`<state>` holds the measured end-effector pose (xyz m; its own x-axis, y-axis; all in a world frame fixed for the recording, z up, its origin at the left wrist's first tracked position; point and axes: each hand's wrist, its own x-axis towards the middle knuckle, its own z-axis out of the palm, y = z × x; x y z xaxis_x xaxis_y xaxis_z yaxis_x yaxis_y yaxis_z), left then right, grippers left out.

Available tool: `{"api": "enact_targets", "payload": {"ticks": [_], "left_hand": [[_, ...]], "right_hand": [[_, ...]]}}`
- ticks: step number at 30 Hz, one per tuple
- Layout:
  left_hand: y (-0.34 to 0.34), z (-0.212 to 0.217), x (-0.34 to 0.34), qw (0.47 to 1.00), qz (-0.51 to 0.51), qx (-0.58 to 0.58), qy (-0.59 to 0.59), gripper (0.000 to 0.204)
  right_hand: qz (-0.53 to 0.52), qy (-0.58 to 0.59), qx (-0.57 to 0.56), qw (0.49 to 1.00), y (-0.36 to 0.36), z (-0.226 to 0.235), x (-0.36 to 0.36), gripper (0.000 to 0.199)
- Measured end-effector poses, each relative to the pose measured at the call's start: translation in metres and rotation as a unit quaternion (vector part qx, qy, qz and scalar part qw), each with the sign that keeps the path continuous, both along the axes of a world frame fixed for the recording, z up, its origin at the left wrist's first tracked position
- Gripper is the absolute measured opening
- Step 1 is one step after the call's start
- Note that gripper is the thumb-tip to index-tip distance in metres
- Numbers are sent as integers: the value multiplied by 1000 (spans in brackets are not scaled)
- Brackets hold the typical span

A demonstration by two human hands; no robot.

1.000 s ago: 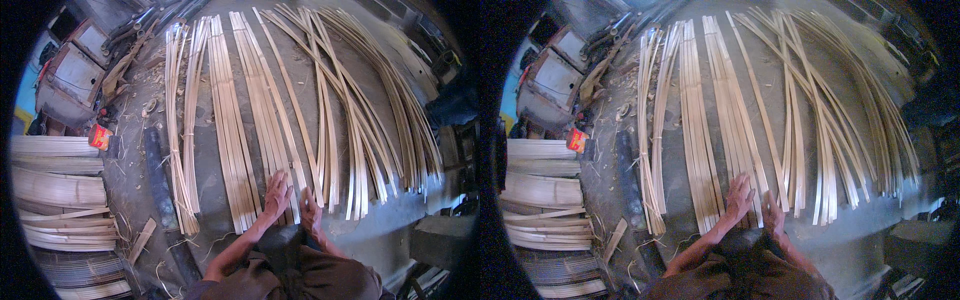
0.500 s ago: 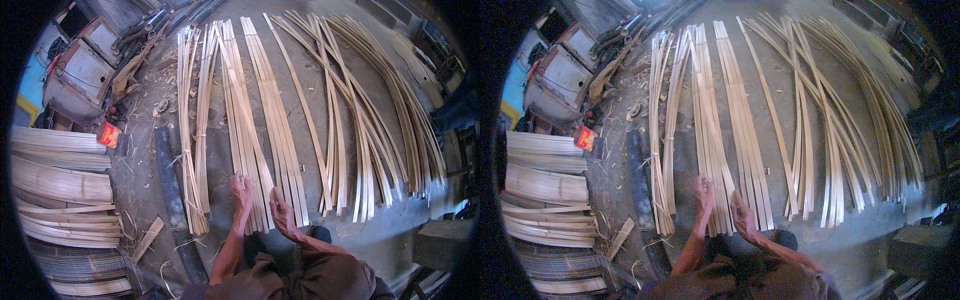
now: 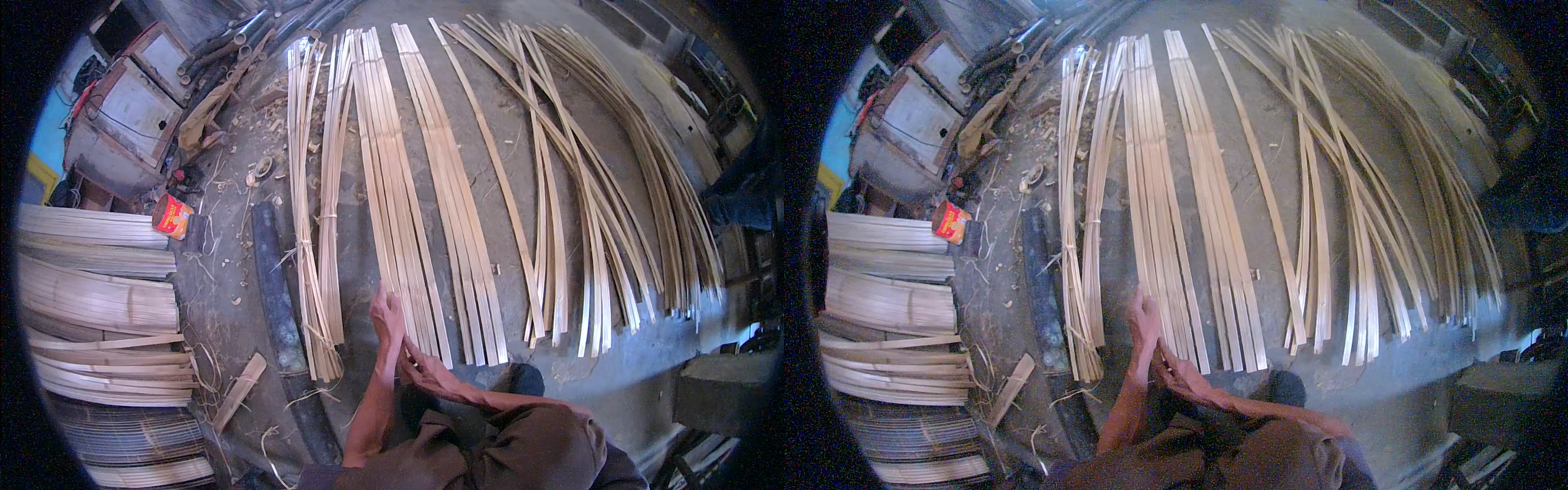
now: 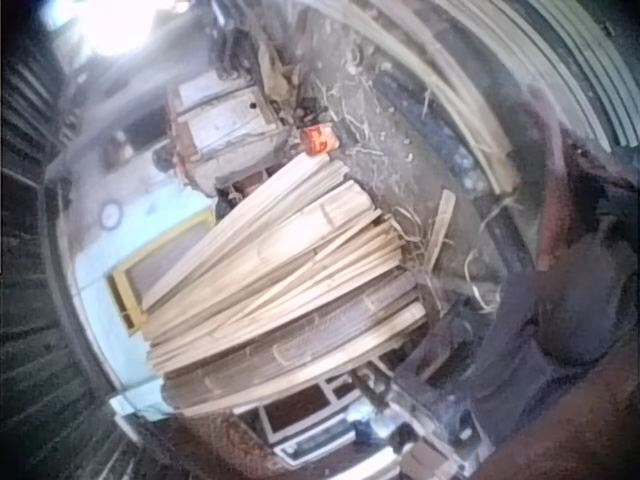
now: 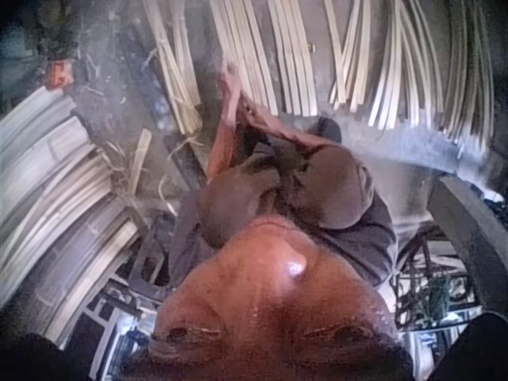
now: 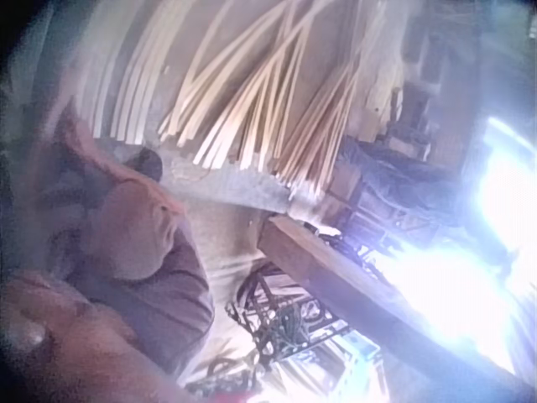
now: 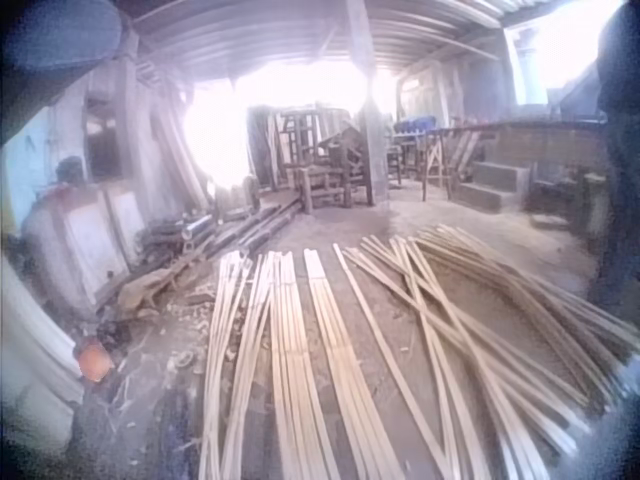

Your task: The person sits on the floor and sorts long, thin wooden strips into neat piles. They align the strips by hand, separate them into groups, and tie a bundle together with a thin cord.

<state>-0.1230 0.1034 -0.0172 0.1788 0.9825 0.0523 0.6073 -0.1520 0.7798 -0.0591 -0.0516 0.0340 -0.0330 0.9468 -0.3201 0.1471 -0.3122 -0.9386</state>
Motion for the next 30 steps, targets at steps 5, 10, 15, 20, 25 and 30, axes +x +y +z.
{"api": "enact_targets", "payload": {"ticks": [5,10,15,20,25,30], "left_hand": [[-6,-14,-17,998,5,50,32,47],[-3,-7,-17,996,9,50,80,47],[-6,9,-13,994,-22,-6,111,48],[-11,18,-10,985,-16,-35,169,50],[-8,9,-14,978,-9,-66,199,56],[-30,17,12,985,-28,79,149,59]], "right_hand": [[-21,-96,105,990,-14,-18,4,48],[2,-84,64,994,-13,4,26,41],[-81,-83,98,988,-23,-26,49,35],[-212,-233,166,935,-28,-33,134,28],[-247,-575,26,779,-44,-22,218,57],[-239,-559,-46,792,-55,-15,233,52]]}}
